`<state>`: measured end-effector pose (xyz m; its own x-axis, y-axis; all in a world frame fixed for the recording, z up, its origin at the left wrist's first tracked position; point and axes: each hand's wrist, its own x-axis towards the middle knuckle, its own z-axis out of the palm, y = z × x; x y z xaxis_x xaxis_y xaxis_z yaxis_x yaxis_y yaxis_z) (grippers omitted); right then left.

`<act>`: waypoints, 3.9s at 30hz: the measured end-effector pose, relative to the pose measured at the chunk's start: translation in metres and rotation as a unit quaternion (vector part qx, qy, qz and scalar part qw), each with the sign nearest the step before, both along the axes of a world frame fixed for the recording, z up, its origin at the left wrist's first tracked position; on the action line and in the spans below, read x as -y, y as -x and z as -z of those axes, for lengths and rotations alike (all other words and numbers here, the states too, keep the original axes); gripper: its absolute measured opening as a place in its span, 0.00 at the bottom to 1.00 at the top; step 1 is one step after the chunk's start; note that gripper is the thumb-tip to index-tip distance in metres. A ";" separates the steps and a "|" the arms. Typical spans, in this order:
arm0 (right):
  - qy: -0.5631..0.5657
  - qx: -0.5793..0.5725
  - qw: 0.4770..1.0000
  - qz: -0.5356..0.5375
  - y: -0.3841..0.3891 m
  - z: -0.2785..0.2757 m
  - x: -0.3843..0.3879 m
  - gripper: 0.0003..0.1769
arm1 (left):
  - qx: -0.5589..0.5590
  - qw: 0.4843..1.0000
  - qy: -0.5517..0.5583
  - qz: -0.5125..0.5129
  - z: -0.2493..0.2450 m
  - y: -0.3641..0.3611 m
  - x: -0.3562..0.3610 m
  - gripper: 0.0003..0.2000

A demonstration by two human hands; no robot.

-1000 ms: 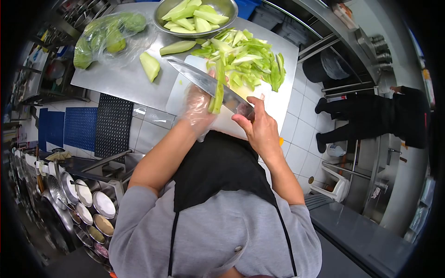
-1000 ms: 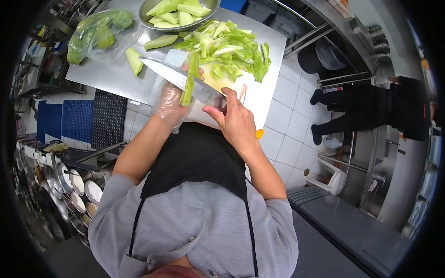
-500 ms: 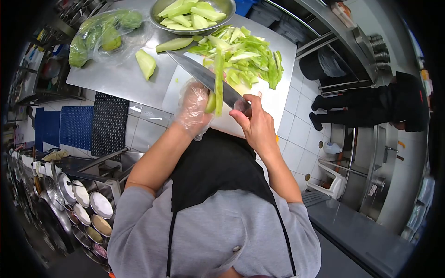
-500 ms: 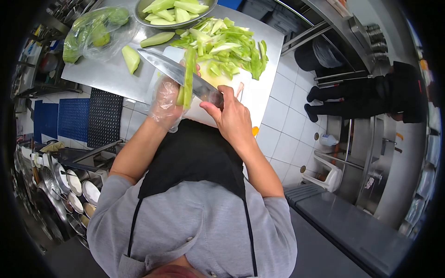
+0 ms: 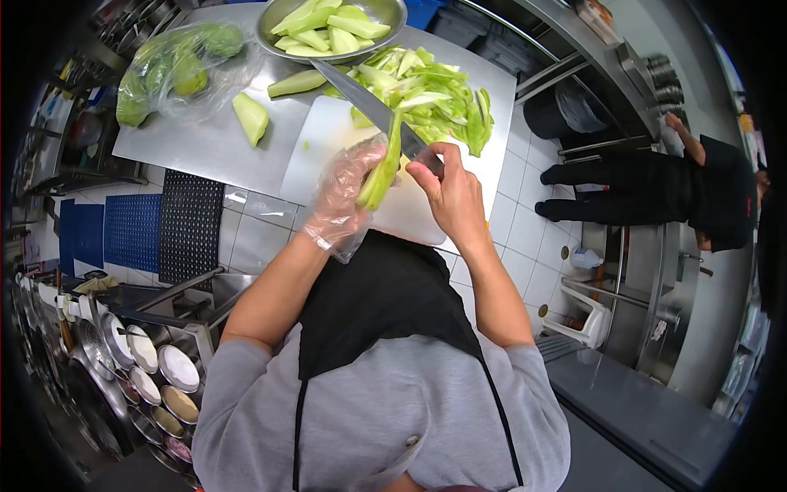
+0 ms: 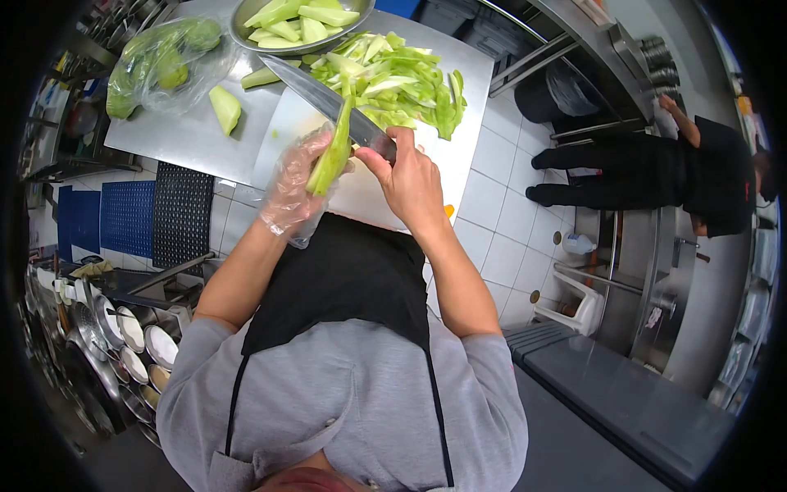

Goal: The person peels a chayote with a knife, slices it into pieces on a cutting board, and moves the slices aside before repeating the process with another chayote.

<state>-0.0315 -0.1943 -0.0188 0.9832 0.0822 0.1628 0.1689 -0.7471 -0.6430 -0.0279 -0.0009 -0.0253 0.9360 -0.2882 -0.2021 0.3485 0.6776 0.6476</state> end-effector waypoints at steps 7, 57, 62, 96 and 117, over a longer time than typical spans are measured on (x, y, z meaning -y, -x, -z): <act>0.052 -0.030 0.998 -0.001 -0.007 -0.002 0.002 0.38 | -0.003 0.999 -0.015 0.031 0.024 -0.009 -0.012 0.21; 0.017 -0.035 0.999 0.013 0.086 -0.028 0.003 0.31 | -0.074 0.958 0.201 -0.192 0.052 -0.071 0.010 0.18; 0.019 -0.022 1.000 0.012 0.087 -0.027 0.003 0.30 | -0.135 0.932 0.295 -0.159 0.044 -0.071 0.006 0.18; -0.054 -0.087 0.995 -0.011 0.050 -0.036 0.004 0.26 | -0.099 0.987 0.122 -0.044 0.019 -0.028 0.029 0.26; 0.009 0.000 0.999 0.031 0.096 -0.024 0.010 0.30 | -0.052 0.958 0.262 -0.109 0.011 -0.067 -0.001 0.24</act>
<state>-0.1279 -0.2047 0.0056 0.9865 0.0232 0.1622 0.1215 -0.7673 -0.6296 0.0386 0.0005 -0.0362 0.9682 -0.1761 -0.1777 0.2062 0.9639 0.1686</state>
